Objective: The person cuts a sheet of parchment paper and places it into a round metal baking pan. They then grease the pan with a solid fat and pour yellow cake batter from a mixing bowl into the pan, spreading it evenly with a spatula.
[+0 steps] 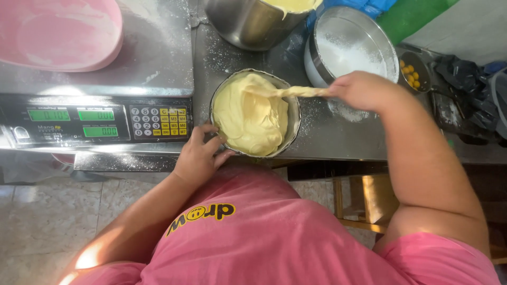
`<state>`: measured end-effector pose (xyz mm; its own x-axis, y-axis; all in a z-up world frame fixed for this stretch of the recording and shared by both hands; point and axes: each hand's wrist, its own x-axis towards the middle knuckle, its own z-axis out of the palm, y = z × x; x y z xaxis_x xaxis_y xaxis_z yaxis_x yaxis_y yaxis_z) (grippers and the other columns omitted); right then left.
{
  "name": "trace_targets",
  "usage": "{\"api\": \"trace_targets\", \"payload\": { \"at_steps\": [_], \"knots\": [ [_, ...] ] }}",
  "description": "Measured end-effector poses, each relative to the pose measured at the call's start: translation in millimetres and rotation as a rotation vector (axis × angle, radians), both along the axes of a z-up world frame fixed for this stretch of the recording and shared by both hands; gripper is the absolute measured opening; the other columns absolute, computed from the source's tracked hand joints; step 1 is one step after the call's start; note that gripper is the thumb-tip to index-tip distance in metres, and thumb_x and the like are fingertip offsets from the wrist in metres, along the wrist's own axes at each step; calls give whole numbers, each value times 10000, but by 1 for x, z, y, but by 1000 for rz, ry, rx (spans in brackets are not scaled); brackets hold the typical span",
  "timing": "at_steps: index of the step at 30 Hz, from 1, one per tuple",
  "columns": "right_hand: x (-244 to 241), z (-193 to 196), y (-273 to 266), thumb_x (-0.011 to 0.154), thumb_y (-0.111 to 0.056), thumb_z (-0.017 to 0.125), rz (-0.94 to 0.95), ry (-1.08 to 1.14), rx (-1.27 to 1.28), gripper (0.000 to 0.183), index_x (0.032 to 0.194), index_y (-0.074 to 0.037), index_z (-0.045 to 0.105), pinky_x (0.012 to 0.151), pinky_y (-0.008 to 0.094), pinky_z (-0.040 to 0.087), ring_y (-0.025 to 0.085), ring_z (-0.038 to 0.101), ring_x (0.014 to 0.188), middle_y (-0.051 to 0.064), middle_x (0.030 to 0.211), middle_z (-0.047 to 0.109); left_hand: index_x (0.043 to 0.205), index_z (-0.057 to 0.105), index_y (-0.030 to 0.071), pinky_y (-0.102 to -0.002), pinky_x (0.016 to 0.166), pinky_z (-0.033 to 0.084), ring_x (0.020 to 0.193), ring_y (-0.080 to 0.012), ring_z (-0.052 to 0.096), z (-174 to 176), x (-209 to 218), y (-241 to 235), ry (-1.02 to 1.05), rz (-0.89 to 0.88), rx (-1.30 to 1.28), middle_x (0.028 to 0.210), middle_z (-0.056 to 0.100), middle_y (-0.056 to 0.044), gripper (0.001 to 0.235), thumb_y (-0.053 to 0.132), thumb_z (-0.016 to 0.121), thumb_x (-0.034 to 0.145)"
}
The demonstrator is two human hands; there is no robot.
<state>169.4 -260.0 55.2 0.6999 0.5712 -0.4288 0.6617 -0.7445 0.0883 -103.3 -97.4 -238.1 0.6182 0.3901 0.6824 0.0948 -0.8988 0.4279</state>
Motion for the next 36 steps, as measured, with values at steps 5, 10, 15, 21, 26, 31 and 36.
{"api": "trace_targets", "payload": {
  "at_steps": [5, 10, 15, 21, 26, 31, 36],
  "knots": [
    [-31, -7, 9, 1033, -500, 482, 145, 1, -98, 426, 1189, -256, 796, 1011, 511, 515, 404, 707, 1121, 162, 1077, 792, 1026, 678, 278, -281, 688, 592, 934, -181, 719, -13, 2, 0, 67, 86, 21, 1097, 493, 35, 346, 606, 656, 917],
    [-40, 18, -7, 1029, -502, 486, 195, -48, -157, 409, 1258, -308, 765, 1037, 505, 515, 401, 701, 1149, 157, 1113, 795, 1052, 678, 268, -300, 641, 581, 874, -213, 715, -4, -2, 2, 95, 53, 35, 1066, 480, 11, 337, 585, 625, 950],
    [22, -14, -33, 1052, -529, 431, 344, -264, -135, 414, 1351, -406, 689, 983, 467, 552, 358, 708, 1095, 117, 1123, 770, 1057, 682, 248, -309, 620, 569, 854, -234, 714, 5, -4, 6, 123, 3, 64, 1054, 476, -3, 329, 556, 615, 964],
    [24, -26, -25, 1097, -517, 396, 350, -452, -37, 386, 1404, -516, 631, 909, 437, 559, 302, 736, 999, 58, 1015, 766, 1045, 678, 244, -316, 615, 571, 829, -244, 696, 20, -6, 8, 141, -4, 166, 1019, 480, -19, 310, 539, 608, 980],
    [0, 4, -38, 1099, -514, 364, 405, -545, -141, 346, 1300, -538, 644, 523, 394, 484, 252, 715, 784, -46, 856, 696, 870, 631, 229, -368, 390, 449, 566, -239, 579, 31, -5, -1, 258, -21, 266, 865, 518, -19, 375, 595, 661, 946],
    [-25, 9, -20, 1081, -570, 253, 290, -324, -382, 430, 1399, -544, 542, 611, 340, 508, 201, 697, 867, -61, 948, 677, 918, 656, 236, -346, 446, 461, 671, -216, 609, 53, -8, -2, 211, -168, 322, 936, 567, 3, 289, 521, 645, 971],
    [-16, 11, -43, 1091, -515, 433, 405, -609, -140, 276, 1191, -489, 690, 480, 380, 448, 265, 688, 660, -51, 783, 653, 1004, 701, 255, -343, 385, 481, 766, -223, 602, 64, -17, 22, 393, -138, 318, 900, 572, 6, 212, 457, 658, 956]
  ]
}}
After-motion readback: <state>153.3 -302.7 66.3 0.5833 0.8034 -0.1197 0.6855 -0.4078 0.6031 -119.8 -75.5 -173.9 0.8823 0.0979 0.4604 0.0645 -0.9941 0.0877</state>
